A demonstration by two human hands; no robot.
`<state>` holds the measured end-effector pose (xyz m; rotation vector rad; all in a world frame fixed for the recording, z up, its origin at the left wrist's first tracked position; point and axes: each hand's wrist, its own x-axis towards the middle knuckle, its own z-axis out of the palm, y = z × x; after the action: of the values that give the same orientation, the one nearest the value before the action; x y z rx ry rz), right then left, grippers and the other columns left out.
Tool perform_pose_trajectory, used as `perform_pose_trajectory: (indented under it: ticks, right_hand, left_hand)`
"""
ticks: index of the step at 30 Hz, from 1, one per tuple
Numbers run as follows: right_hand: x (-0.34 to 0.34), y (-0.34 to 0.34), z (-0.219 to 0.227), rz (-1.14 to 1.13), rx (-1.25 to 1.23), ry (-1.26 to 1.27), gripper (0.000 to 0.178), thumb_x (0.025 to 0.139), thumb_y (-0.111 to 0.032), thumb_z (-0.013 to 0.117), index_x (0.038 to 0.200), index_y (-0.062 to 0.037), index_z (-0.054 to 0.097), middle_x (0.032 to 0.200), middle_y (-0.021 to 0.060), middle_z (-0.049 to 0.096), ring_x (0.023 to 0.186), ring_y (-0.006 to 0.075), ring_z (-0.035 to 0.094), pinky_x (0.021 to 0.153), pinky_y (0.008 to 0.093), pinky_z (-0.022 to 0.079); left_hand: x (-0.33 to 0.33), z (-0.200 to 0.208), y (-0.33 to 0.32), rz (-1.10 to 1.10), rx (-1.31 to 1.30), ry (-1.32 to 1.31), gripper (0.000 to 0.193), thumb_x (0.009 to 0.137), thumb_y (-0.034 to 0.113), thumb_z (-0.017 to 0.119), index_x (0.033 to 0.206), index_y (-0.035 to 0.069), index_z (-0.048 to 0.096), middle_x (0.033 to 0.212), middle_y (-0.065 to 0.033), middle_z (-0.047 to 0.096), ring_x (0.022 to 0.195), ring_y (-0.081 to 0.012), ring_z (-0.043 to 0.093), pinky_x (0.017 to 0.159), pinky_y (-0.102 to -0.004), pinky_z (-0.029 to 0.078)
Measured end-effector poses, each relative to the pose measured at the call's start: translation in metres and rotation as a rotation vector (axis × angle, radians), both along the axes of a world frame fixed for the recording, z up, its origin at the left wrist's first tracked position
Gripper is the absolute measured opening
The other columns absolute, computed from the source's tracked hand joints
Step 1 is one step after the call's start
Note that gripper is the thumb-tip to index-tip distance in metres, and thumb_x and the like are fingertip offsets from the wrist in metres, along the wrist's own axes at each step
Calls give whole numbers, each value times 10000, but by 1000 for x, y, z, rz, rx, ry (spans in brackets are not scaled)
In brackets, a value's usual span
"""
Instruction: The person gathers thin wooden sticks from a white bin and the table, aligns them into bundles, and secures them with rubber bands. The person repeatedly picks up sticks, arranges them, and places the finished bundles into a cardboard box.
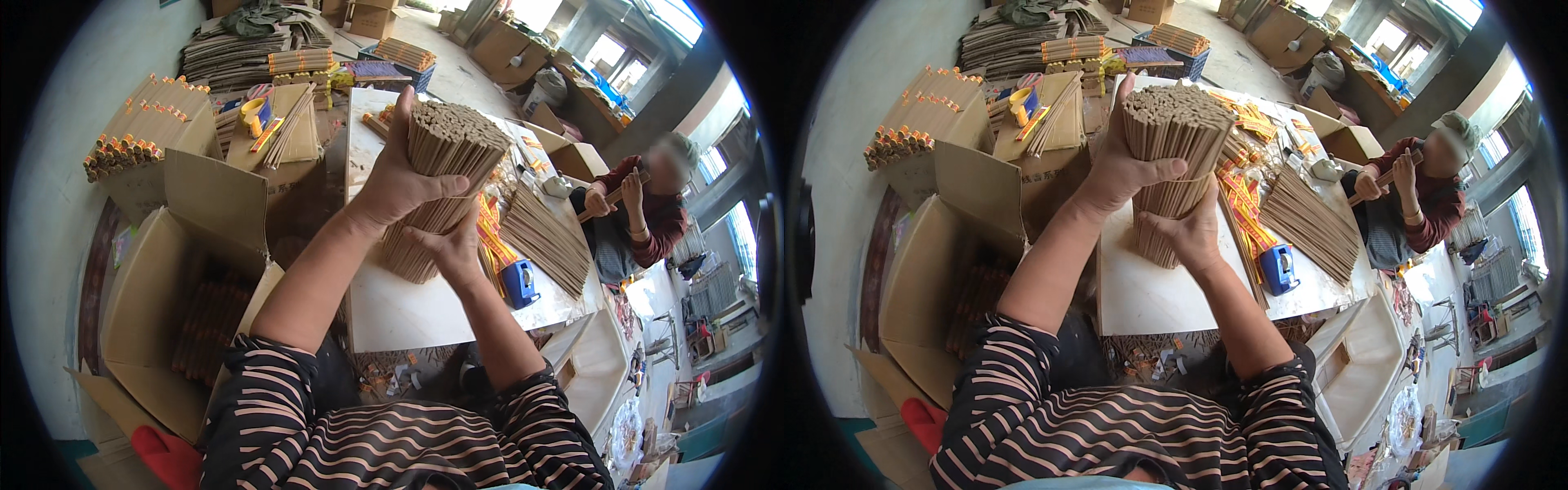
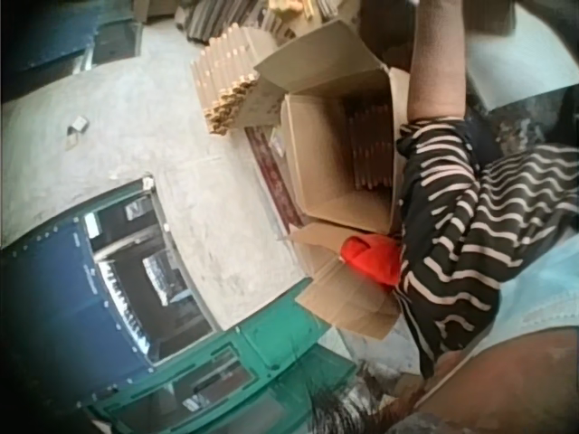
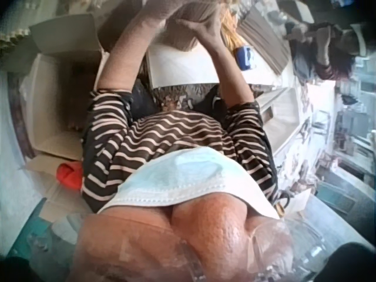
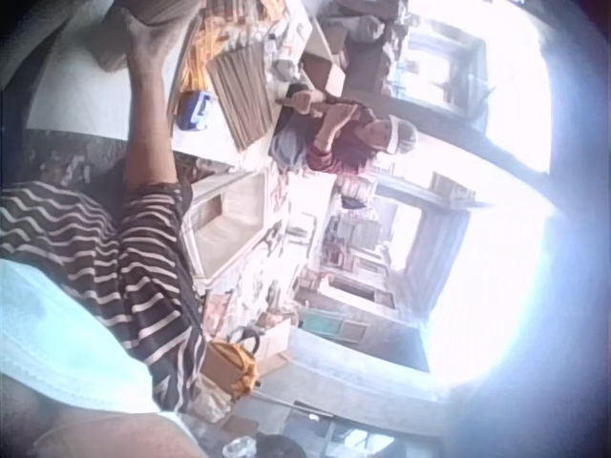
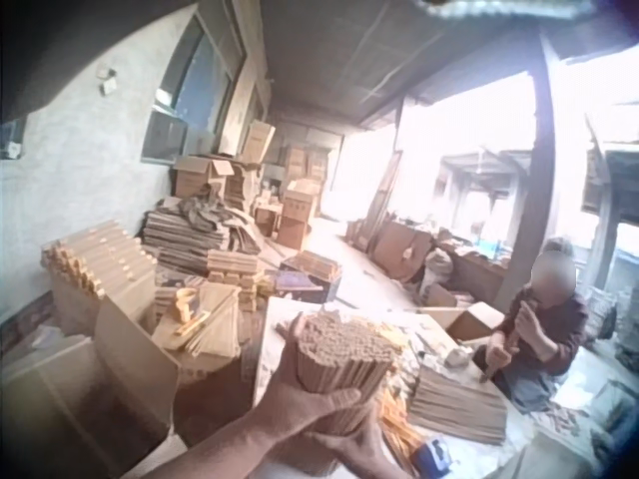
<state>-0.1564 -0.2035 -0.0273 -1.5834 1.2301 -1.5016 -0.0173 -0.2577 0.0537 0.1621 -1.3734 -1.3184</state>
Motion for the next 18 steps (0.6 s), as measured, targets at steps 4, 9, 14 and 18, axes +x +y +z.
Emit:
perform_pose_trajectory:
  ticks: [4, 9, 14, 18]
  right_hand:
    - [-30, -1, 30, 275, 69, -92, 891, 612, -108, 847, 1304, -35, 291, 1204, 100, 504, 1099, 215, 519, 938, 348, 454]
    - [-46, -1, 26, 317, 170, -11, 1080, 570, -171, 876, 1389, -58, 181, 1354, 126, 374, 1281, 256, 346, 1068, 403, 297]
    - [19, 11, -6, -36, -144, -114, 998, 641, -100, 815, 1387, -72, 153, 1315, 138, 393, 1199, 229, 433, 964, 358, 427]
    - [-4, 1, 11, 87, -10, -163, 722, 669, -46, 761, 1251, -25, 335, 1127, 82, 556, 1035, 202, 556, 911, 333, 468]
  left_hand:
    - [-4, 16, 21, 189, -144, -130, 1223, 611, 306, 855, 1447, 36, 3, 1329, -201, 377, 1257, -295, 367, 1035, -359, 312]
    - [7, 6, -4, -24, -210, -259, 1178, 562, 298, 881, 1430, 70, 118, 1347, -151, 377, 1290, -259, 313, 1068, -363, 257]
    - [-5, -5, 2, -126, -2, -152, 970, 574, 233, 874, 1341, 92, 298, 1256, -79, 486, 1189, -186, 439, 1004, -320, 351]
    - [-5, 3, 10, 101, -29, -173, 826, 620, 180, 849, 1288, 69, 377, 1165, -63, 550, 1077, -178, 526, 935, -312, 417]
